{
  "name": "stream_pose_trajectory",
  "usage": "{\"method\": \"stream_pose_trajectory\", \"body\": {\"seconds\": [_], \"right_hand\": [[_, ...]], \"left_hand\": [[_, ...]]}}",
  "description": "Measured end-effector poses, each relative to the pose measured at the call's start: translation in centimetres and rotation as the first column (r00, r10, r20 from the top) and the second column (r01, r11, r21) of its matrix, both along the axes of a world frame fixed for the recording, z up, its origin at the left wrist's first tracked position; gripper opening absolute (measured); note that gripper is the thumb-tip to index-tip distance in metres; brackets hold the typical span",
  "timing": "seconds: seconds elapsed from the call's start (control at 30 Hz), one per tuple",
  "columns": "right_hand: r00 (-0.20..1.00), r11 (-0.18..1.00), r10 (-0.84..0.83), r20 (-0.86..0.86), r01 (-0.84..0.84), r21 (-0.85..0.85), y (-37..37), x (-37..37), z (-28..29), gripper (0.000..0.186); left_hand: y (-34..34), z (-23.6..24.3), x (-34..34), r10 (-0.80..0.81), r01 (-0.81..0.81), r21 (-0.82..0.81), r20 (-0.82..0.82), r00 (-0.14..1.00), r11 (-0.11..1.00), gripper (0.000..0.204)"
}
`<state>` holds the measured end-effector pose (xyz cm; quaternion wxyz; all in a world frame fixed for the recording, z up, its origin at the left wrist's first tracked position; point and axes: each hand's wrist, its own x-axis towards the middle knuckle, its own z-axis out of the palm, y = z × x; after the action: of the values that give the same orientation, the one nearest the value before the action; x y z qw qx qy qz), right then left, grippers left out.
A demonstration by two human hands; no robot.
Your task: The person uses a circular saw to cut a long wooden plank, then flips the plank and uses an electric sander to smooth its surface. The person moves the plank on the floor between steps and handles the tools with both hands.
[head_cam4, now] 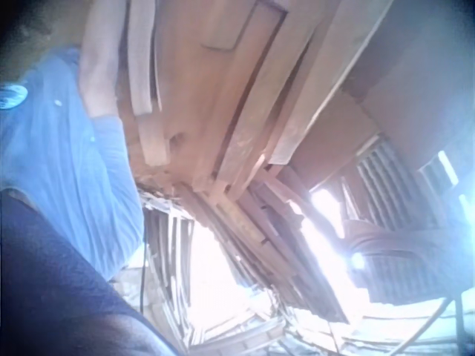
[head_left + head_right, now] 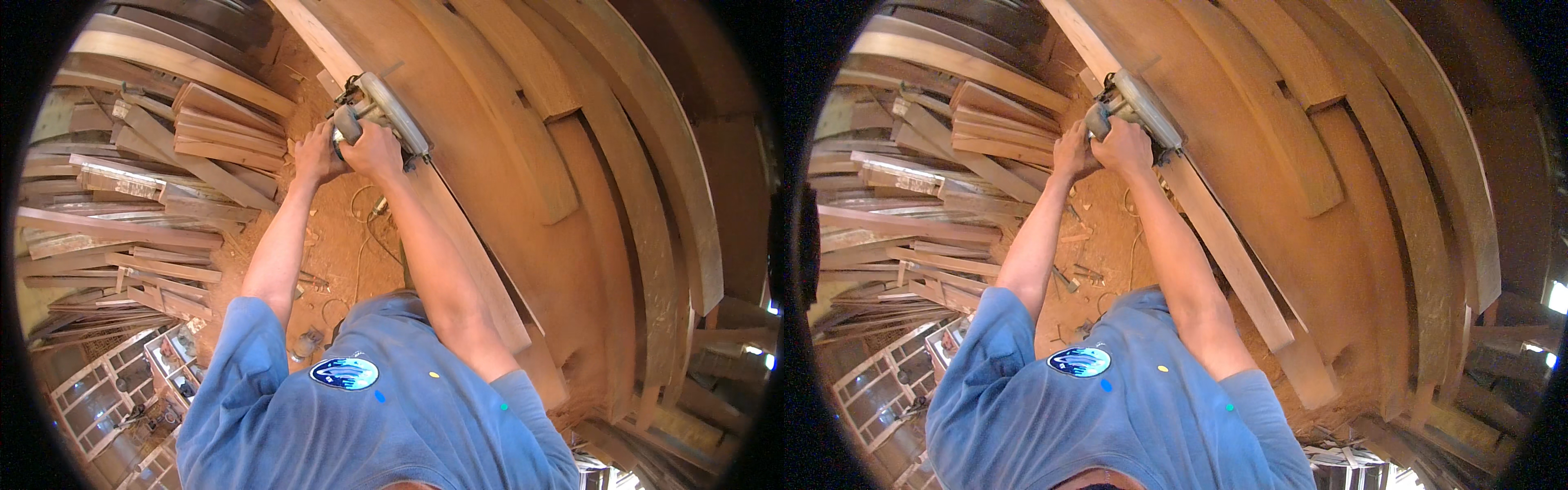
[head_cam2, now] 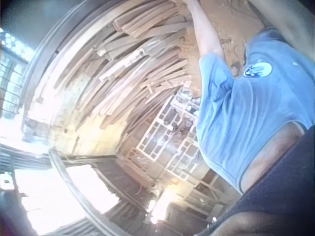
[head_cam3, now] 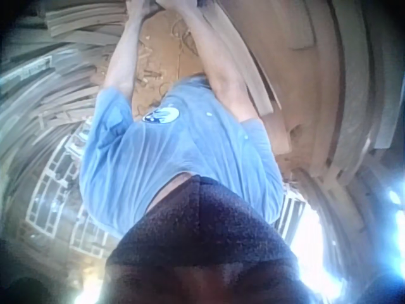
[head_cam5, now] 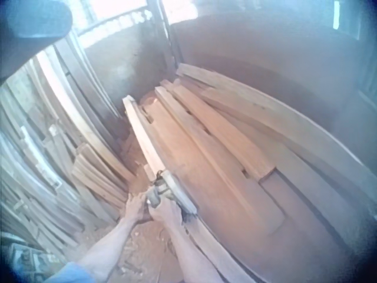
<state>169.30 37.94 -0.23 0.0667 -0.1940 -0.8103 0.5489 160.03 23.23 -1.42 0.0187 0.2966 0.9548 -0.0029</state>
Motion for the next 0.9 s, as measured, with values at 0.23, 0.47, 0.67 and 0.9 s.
{"method": "stream_pose_trajectory", "body": {"seconds": [0.23, 0.47, 0.67, 0.9], "right_hand": [[1.000, 0.999, -0.008, -0.017, 0.008, 0.031, -0.2, -0.3, -0.1, 0.045], [0.997, 0.998, -0.034, -0.065, 0.038, 0.050, -0.3, 0.1, 0.5, 0.038], [0.997, 0.999, -0.045, -0.057, 0.046, 0.027, -0.3, 0.0, 0.6, 0.038], [0.996, 0.998, -0.054, -0.073, 0.056, 0.024, -0.3, 0.1, 1.0, 0.037]], "left_hand": [[-0.7, -1.1, -1.2, -0.014, 0.014, 0.014, -0.021, 1.000, 1.000, 0.113], [-0.2, 0.3, 0.0, -0.032, 0.032, 0.024, -0.014, 0.999, 0.999, 0.112], [-0.1, 0.3, -0.5, -0.004, 0.004, 0.011, -0.016, 1.000, 1.000, 0.109], [0.2, 1.5, 0.1, -0.040, 0.040, 0.036, -0.008, 0.999, 0.999, 0.106]]}}
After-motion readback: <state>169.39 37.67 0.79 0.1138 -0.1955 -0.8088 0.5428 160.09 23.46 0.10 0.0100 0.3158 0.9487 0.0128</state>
